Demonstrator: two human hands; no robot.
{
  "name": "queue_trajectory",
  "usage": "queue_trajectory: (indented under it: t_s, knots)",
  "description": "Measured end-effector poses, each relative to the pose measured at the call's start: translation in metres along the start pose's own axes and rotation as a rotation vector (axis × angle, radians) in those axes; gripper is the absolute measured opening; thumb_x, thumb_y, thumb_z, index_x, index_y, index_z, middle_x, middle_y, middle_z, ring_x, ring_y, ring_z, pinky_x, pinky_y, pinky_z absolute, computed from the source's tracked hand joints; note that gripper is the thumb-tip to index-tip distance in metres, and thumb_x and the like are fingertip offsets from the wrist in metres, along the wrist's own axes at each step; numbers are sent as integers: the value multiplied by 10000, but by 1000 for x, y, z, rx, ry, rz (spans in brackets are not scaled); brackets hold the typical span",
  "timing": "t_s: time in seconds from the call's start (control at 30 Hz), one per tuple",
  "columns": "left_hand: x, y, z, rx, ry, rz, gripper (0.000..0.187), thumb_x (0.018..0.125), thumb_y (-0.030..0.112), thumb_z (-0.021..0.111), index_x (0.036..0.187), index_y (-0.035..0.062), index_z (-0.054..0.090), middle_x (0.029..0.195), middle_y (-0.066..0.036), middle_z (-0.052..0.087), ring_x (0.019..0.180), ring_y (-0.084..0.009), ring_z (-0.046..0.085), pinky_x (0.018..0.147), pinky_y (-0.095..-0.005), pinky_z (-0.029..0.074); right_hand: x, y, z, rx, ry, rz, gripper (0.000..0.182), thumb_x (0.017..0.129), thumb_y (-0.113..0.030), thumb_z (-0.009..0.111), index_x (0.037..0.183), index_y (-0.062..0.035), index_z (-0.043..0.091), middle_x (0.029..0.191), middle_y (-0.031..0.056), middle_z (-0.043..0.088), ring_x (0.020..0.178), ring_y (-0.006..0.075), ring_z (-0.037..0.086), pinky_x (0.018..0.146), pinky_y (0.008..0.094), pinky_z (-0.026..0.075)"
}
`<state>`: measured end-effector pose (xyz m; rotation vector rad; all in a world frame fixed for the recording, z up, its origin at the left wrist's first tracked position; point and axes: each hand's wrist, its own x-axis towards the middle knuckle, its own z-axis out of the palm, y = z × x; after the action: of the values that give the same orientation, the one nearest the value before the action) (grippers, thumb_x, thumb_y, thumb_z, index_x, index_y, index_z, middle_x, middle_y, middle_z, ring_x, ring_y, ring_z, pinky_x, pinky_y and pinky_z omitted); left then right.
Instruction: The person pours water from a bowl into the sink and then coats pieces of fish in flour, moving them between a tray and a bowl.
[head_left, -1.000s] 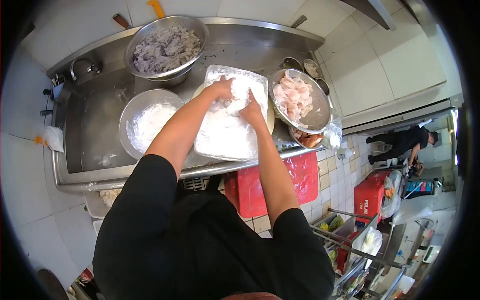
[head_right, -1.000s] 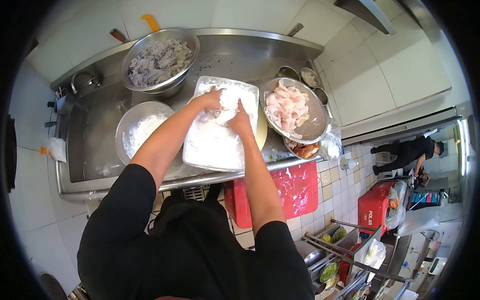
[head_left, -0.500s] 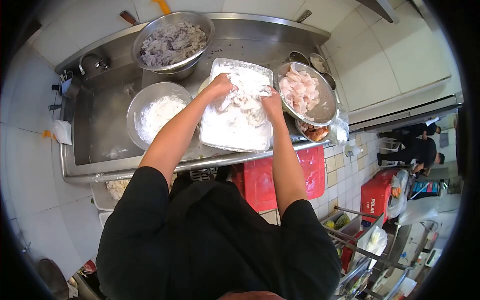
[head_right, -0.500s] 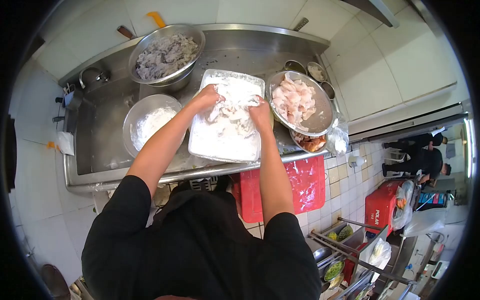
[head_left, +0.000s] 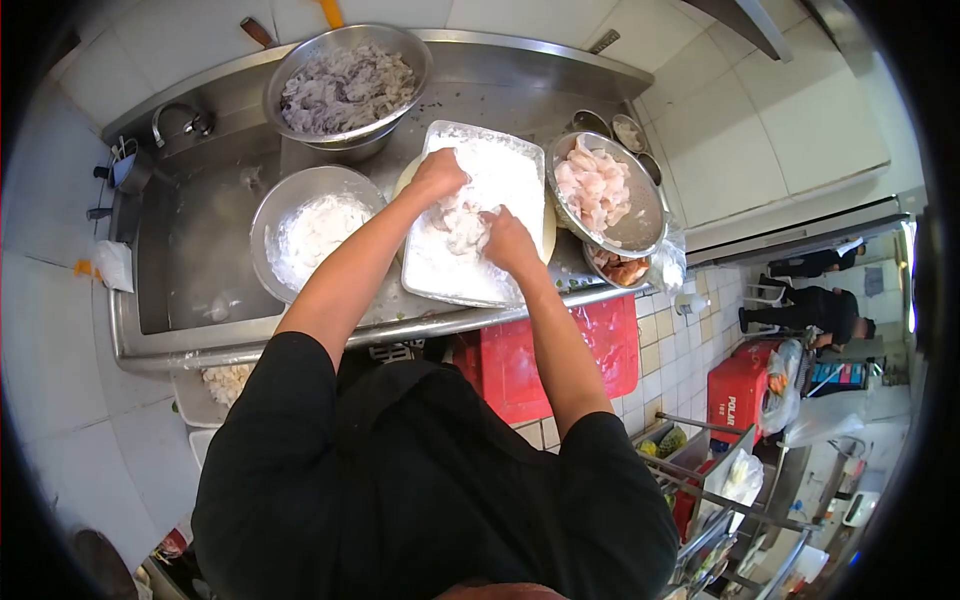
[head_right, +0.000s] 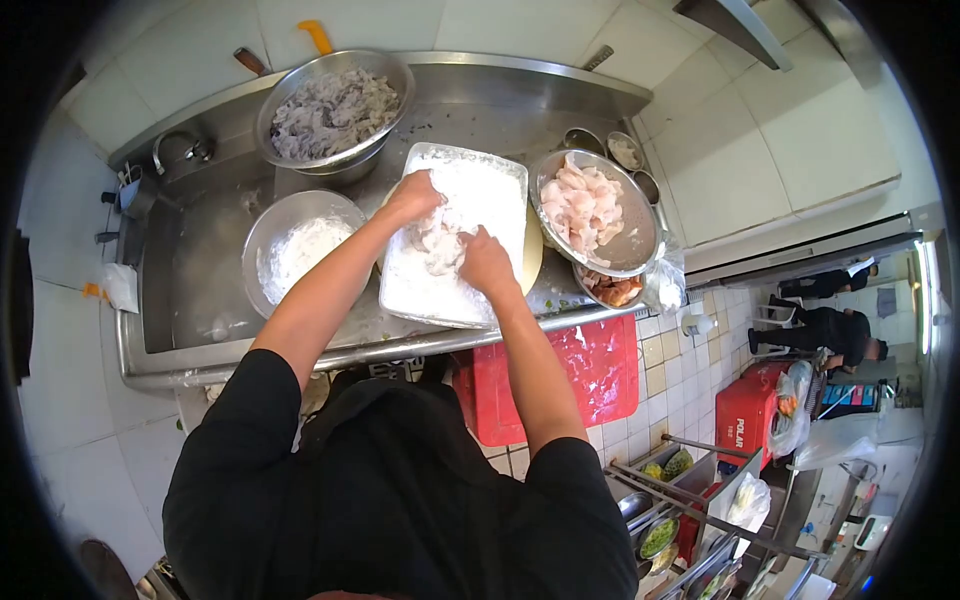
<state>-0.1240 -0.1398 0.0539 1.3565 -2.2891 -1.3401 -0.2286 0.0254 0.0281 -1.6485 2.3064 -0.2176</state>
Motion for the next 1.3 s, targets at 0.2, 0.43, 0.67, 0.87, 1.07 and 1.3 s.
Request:
queue_trajectory:
  t_s: [0.2, 0.43, 0.67, 0.87, 1.07, 1.3]
  knots:
    - [25, -22, -3, 158, -119, 68, 417, 743, 172, 646, 1067, -86, 592, 1067, -280, 621, 1000, -382, 616, 845, -406, 490, 9, 22, -3, 477, 296, 22, 340, 681, 37, 577, 1011, 37, 660, 899, 269, 648, 886, 383, 625, 828, 396, 491]
    - [30, -40, 4, -162, -92, 86, 350, 841, 147, 542, 1083, -105, 566, 1125, -286, 588, 1043, -367, 587, 868, -394, 464, 14, 26, -25, 248, 232, 100, 451, 760, -109, 627, 1167, 76, 569, 1042, 264, 634, 981, 347, 624, 863, 375, 482]
    - [26, -29, -5, -648, -167, 40, 225, 884, 74, 513, 1051, -62, 578, 979, -137, 646, 923, -243, 623, 779, -330, 495, 33, 27, -3, 1619, 217, 306, 363, 888, -101, 517, 1232, 15, 528, 1098, 119, 628, 966, 216, 625, 816, 352, 521]
    - [6, 6, 14, -510, -66, 207, 205, 799, 82, 610, 941, -65, 617, 928, -190, 664, 840, -300, 670, 716, -393, 523, 35, -12, -22, 1942, 153, 118, 287, 901, -123, 559, 1172, -30, 544, 1062, 88, 624, 836, 203, 634, 734, 324, 539]
    - [25, 16, -15, 91, 159, 249, 259, 747, 95, 629, 915, -102, 629, 942, -289, 637, 905, -421, 626, 777, -439, 494, 38, 8, -23, 1144, 419, 272, 332, 781, 18, 538, 1108, 59, 569, 951, 125, 662, 836, 192, 625, 729, 307, 496]
    - [11, -13, 2, 464, -253, 361, 308, 752, 26, 542, 1031, -88, 607, 1015, -293, 624, 966, -392, 614, 817, -415, 488, 19, 10, 7, 363, 72, 135, 507, 714, -16, 596, 1217, 21, 551, 1052, 273, 626, 1023, 366, 605, 883, 378, 476]
